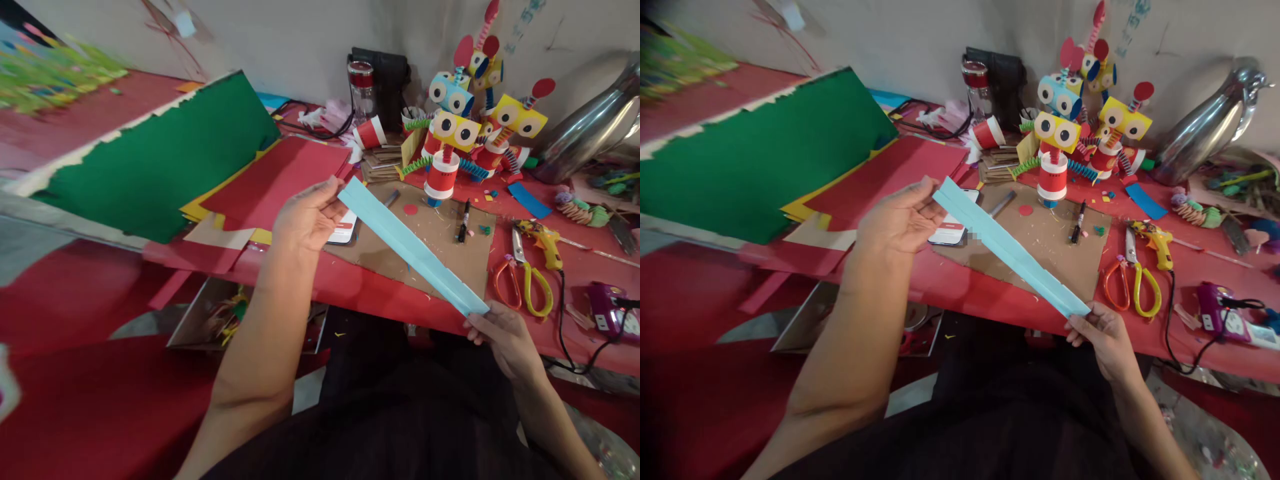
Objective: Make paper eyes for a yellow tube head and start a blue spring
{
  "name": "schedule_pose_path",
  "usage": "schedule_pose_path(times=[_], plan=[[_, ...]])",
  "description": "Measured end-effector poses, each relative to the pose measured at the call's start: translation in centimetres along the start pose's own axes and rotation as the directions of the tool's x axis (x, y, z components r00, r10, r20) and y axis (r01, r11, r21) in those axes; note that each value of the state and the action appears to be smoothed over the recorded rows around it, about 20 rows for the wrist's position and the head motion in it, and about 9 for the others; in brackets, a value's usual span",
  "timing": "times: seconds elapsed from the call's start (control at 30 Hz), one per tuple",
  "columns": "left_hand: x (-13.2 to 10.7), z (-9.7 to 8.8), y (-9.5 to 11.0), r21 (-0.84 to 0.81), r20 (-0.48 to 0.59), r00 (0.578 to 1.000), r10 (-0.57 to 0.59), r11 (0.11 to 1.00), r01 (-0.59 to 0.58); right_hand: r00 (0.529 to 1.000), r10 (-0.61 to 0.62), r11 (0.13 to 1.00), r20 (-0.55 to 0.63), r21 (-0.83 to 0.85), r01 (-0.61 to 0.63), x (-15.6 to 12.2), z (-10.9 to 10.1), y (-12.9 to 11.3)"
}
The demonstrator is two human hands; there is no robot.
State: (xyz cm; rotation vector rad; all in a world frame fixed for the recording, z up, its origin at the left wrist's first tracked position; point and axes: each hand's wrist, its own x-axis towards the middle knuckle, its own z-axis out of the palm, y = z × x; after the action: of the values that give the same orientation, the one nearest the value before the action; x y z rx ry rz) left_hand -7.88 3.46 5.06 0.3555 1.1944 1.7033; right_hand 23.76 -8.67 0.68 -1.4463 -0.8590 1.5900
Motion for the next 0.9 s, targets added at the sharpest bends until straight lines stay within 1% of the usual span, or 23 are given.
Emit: schedule_pose_path(times=[0.03,0.07,0.13,0.17,0.2,0.27,0.3,0.37,0.4,0.47,0.5,0.53,0.57,0.6,0.63,0.67,0.7,0.73,0.77,0.8,0.83,0.87,0.9], plan=[[-0.2,-0.1,0.1,-0.024,-0.027,0.999,0.023,0.999,-0.023,1.0,0.003,1.0,-0.009,0.008,-0.003,0.0,0.0,-0.1],[-0.6,-0.1,-0.1,-0.038,-0.032,0.999,0.04,0.998,-0.041,1.0,0.002,1.0,-0.016,0.019,-0.002,0.1,0.1,-0.2],[-2.4,0.0,-1.5,-0.028,0.031,0.998,0.047,0.999,-0.046,1.0,-0.007,0.999,-0.02,0.051,0.008,0.3,0.8,-0.4],[-3.6,0.2,-2.7,0.018,0.111,0.994,-0.016,1.0,0.014,1.0,-0.019,0.997,-0.013,0.068,0.02,0.5,1.4,-0.5],[-5.1,0.4,-4.1,0.082,0.195,0.975,-0.106,0.992,0.091,0.999,-0.032,0.996,-0.001,0.083,0.032,0.7,2.0,-0.6],[-8.2,0.8,-6.9,0.198,0.334,0.908,-0.252,0.961,0.194,0.996,-0.069,0.993,0.052,0.1,0.063,1.2,3.4,-0.7],[-9.6,1.1,-8.2,0.22,0.372,0.886,-0.276,0.954,0.205,0.993,-0.09,0.992,0.079,0.099,0.082,1.4,4.0,-0.6],[-11.6,1.4,-9.8,0.221,0.367,0.893,-0.262,0.957,0.19,0.984,-0.13,0.99,0.12,0.067,0.123,1.6,4.8,-0.4],[-12.1,1.6,-10.2,0.224,0.36,0.898,-0.251,0.958,0.178,0.979,-0.15,0.989,0.135,0.024,0.148,1.6,4.9,-0.2],[-11.9,1.7,-10.1,0.227,0.341,0.91,-0.234,0.96,0.161,0.969,-0.21,0.962,0.13,-0.147,0.229,1.3,4.3,-0.2],[-11.4,1.7,-9.8,0.227,0.329,0.918,-0.22,0.962,0.149,0.962,-0.248,0.93,0.112,-0.251,0.269,1.1,3.7,-0.2],[-10.6,1.7,-9.5,0.228,0.316,0.926,-0.204,0.964,0.135,0.95,-0.301,0.877,0.076,-0.369,0.308,1.0,2.7,-0.4],[-9.7,1.7,-9.1,0.228,0.304,0.935,-0.183,0.967,0.116,0.936,-0.35,0.833,0.032,-0.447,0.327,1.0,1.5,-0.7],[-8.7,1.6,-8.8,0.227,0.294,0.942,-0.16,0.969,0.094,0.919,-0.395,0.804,-0.017,-0.49,0.337,1.1,0.0,-1.0],[-7.6,1.5,-8.5,0.227,0.294,0.945,-0.146,0.971,0.079,0.891,-0.449,0.771,-0.073,-0.535,0.345,1.3,-1.6,-1.4],[-6.6,1.5,-8.3,0.212,0.297,0.946,-0.128,0.975,0.065,0.846,-0.516,0.717,-0.133,-0.608,0.341,1.8,-3.2,-1.7],[-5.6,1.5,-8.1,0.195,0.302,0.946,-0.114,0.979,0.056,0.765,-0.625,0.552,-0.156,-0.782,0.291,2.3,-4.8,-1.9],[-4.7,1.6,-8.0,0.179,0.305,0.947,-0.105,0.982,0.051,0.729,-0.675,0.392,-0.116,-0.893,0.221,2.9,-6.3,-2.1],[-3.9,1.8,-7.9,0.17,0.307,0.946,-0.106,0.984,0.055,0.733,-0.676,0.276,-0.074,-0.948,0.159,3.6,-7.5,-2.1],[-3.2,2.0,-7.7,0.166,0.312,0.943,-0.113,0.984,0.063,0.756,-0.652,0.203,-0.052,-0.973,0.109,4.2,-8.5,-2.1],[-2.5,2.2,-7.6,0.167,0.321,0.939,-0.123,0.983,0.072,0.784,-0.619,0.149,-0.033,-0.986,0.076,4.8,-9.2,-2.1],[-1.8,2.5,-7.5,0.169,0.332,0.934,-0.131,0.983,0.078,0.806,-0.591,0.114,-0.023,-0.992,0.055,5.2,-9.7,-2.1],[-1.3,2.8,-7.3,0.17,0.345,0.929,-0.135,0.982,0.079,0.827,-0.562,0.104,-0.023,-0.994,0.043,5.5,-10.0,-2.1]])
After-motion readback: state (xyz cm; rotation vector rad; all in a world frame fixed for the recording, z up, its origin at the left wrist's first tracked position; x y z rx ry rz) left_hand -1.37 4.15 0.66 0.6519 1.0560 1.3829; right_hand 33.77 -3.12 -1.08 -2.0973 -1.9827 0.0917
